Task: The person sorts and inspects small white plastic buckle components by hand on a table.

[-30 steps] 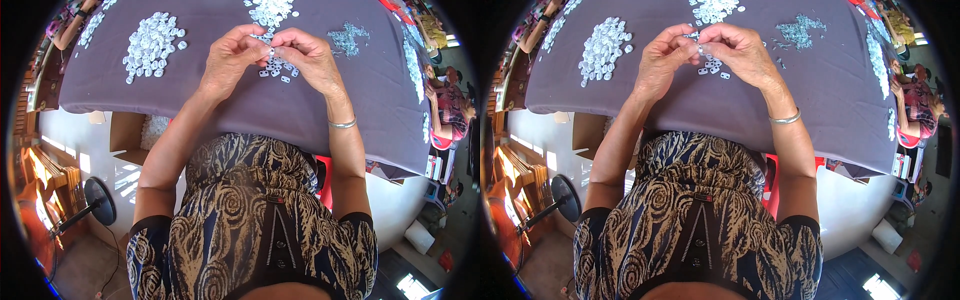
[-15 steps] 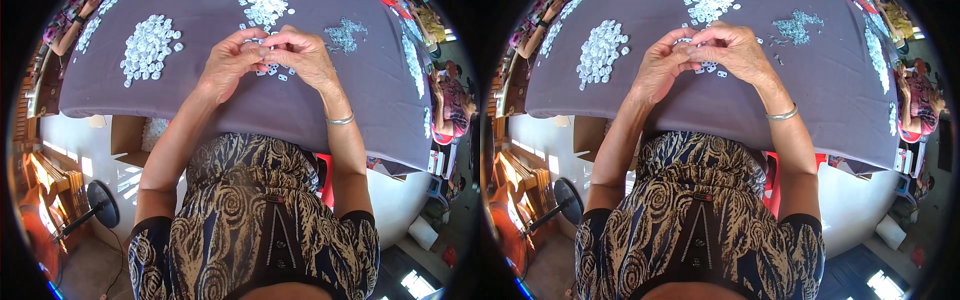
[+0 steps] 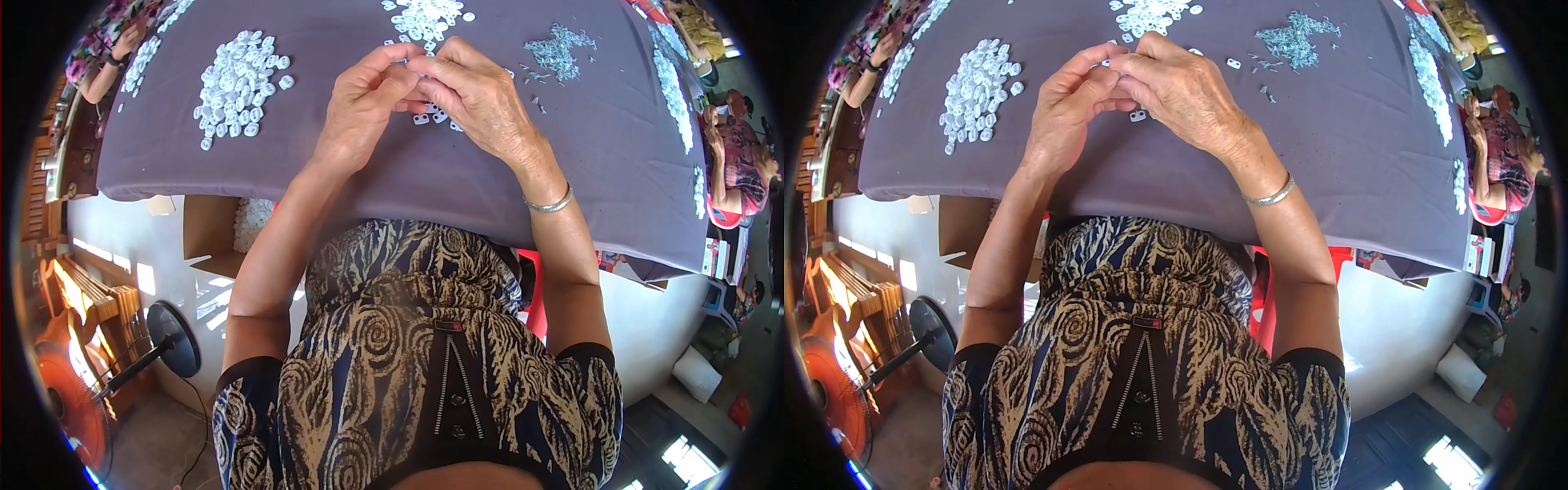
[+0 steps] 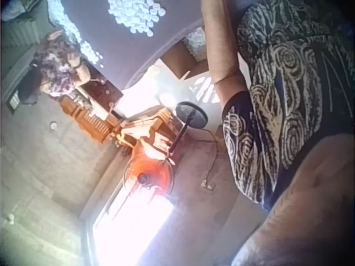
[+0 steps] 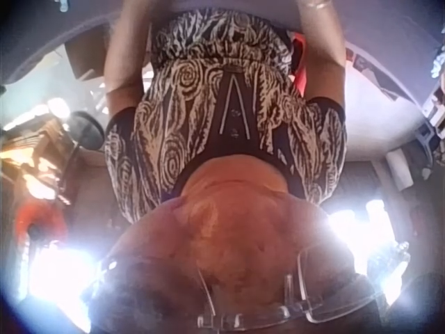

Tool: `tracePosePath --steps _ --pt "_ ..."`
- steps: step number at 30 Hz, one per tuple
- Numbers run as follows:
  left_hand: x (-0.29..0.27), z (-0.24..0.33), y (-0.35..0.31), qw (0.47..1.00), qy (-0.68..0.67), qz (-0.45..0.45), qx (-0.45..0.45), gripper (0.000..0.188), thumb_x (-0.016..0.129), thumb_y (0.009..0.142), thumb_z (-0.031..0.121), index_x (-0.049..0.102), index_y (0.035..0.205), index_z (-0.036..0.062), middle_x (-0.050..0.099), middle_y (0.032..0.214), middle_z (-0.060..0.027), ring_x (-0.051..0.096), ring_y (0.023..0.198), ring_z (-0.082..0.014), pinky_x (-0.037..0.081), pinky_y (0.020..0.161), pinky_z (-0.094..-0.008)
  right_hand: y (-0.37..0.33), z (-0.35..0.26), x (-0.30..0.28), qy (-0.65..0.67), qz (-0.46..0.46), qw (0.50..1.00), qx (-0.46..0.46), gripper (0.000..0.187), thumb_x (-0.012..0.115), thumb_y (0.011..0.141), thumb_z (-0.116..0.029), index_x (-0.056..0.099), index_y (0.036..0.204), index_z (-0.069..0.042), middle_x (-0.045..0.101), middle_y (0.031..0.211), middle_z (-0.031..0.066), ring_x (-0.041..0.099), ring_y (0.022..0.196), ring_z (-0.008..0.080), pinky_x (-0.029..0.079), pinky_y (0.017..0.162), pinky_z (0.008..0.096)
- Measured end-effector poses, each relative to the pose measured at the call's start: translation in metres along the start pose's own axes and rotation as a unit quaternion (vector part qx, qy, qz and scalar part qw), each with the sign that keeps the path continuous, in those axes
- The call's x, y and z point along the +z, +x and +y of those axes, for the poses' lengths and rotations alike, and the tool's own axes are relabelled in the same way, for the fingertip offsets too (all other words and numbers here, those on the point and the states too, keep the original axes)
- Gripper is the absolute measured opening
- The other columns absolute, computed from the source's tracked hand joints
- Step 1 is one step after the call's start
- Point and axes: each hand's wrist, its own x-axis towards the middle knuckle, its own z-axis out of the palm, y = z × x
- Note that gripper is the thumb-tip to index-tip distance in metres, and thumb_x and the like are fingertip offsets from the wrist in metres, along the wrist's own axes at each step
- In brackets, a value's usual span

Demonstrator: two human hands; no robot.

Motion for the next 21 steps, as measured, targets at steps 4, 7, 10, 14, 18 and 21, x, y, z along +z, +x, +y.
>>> tracePosePath --steps 4,7,10,14,18,21 --pt "-0.004 -0.009 0.002 0.995 0.059 0.003 0.077 0.03 0.05 0.094 0.006 0.05 0.122 -0.0023 0.065 0.094 -0.0105 0.065 0.084 -0.0158 0.054 0.071 -0.0264 0.005 -0.006 -0.003 0.033 0.009 0.999 0.024 0.024 0.068 0.08 -0.006 0.065 0.104 -0.006 0.052 0.076 0.0028 0.052 0.064 0.0129 0.045 0.057 0.0281" --pt "-0.002 -0.009 0.003 0.993 0.057 0.009 0.105 0.028 0.049 0.094 0.004 0.048 0.122 -0.0013 0.065 0.094 -0.0105 0.066 0.083 -0.0156 0.055 0.07 -0.0256 0.006 -0.004 -0.005 0.069 0.037 0.995 0.067 0.021 0.068 0.08 -0.003 0.064 0.101 -0.004 0.053 0.076 0.0015 0.052 0.063 0.0089 0.045 0.056 0.0246" --pt "0.001 -0.009 0.003 0.99 0.085 0.031 0.11 0.025 0.049 0.094 0.003 0.049 0.118 -0.0007 0.065 0.093 -0.0105 0.066 0.082 -0.0157 0.055 0.069 -0.0253 0.005 -0.001 -0.003 0.104 0.052 0.988 0.103 0.014 0.068 0.08 -0.001 0.064 0.093 -0.001 0.056 0.076 0.0 0.053 0.063 0.0051 0.045 0.055 0.0211" --pt "0.004 -0.014 -0.001 0.988 0.069 0.08 0.115 0.023 0.049 0.094 0.003 0.05 0.116 -0.001 0.065 0.09 -0.0093 0.066 0.08 -0.015 0.054 0.066 -0.0244 0.005 -0.002 0.004 0.12 0.048 0.987 0.092 0.011 0.069 0.079 0.001 0.065 0.089 -0.001 0.056 0.077 0.0002 0.054 0.063 0.0049 0.044 0.055 0.0205" --pt "0.009 -0.02 -0.003 0.986 0.066 0.094 0.121 0.021 0.049 0.094 0.003 0.051 0.115 -0.0015 0.064 0.088 -0.0085 0.066 0.079 -0.0141 0.054 0.065 -0.0242 0.002 -0.002 0.006 0.166 0.049 0.976 0.129 0.009 0.069 0.08 0.0 0.065 0.088 0.0 0.058 0.079 -0.0015 0.053 0.064 0.0032 0.044 0.054 0.0195" --pt "0.013 -0.019 -0.004 0.986 0.072 0.095 0.12 0.017 0.049 0.094 0.004 0.054 0.11 -0.0014 0.063 0.089 -0.0072 0.066 0.079 -0.0135 0.054 0.065 -0.0235 0.0 0.001 0.008 0.224 0.071 0.955 0.18 0.007 0.069 0.08 -0.004 0.065 0.085 -0.002 0.062 0.079 -0.0004 0.057 0.064 0.005 0.049 0.057 0.021"
